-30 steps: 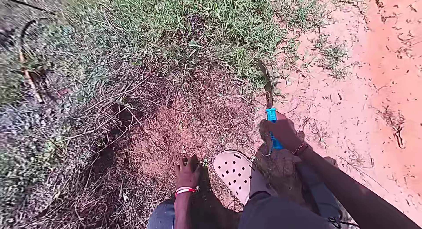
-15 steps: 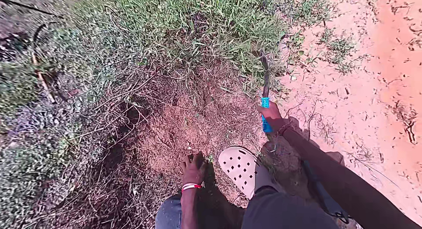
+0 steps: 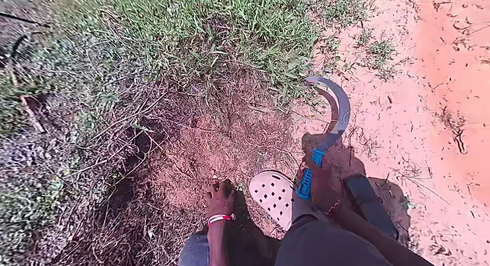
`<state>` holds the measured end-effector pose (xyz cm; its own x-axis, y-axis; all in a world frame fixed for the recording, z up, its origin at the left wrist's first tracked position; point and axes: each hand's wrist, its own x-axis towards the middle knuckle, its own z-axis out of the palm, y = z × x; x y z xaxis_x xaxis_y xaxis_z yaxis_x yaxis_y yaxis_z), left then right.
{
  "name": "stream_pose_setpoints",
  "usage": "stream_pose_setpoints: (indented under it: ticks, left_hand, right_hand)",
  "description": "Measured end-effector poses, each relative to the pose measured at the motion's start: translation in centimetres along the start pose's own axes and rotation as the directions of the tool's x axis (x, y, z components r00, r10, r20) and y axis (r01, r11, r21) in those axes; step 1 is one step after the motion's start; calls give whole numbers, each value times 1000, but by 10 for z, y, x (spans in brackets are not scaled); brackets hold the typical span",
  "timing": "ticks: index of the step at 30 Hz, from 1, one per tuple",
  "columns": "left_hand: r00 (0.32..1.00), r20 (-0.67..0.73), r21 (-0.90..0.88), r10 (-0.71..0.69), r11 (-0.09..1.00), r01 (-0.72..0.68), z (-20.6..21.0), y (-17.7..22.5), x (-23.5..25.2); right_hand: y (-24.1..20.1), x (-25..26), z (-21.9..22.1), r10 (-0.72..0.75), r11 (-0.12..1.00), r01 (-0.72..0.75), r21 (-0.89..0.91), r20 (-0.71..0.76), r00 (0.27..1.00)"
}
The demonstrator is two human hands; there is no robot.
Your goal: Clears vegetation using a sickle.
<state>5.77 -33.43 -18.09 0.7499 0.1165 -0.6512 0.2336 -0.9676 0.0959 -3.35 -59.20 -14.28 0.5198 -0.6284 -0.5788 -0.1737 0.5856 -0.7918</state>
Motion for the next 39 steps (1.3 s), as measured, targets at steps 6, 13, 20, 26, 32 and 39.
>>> stream_pose_setpoints:
  ticks: [6, 13, 20, 26, 32, 39]
  left_hand:
    - [1000, -20, 9, 7, 1000, -6, -1, 0, -1]
    - [1000, -2, 13, -14, 1000, 14, -1, 1, 1]
    - [999, 45, 49, -15, 999, 13, -10, 5, 2]
    - [999, 35, 47, -26, 999, 25, -7, 7, 3]
    - [999, 39, 38, -11, 999, 10, -7, 5, 6]
    - [998, 50, 67, -22, 998, 19, -7, 9, 6]
  right_hand:
    - [-15, 62, 30, 130, 935, -118, 335, -15, 991]
    - [-47, 196, 71, 139, 981, -161, 110, 186, 973]
    - [-56, 170, 38, 285, 956, -271, -109, 153, 946]
    - [-74, 203, 39, 317, 940, -282, -192, 187, 930]
    - [-47, 161, 38, 333, 923, -287, -255, 159, 930]
    - [-69, 163, -2, 384, 841, -257, -477, 191, 903]
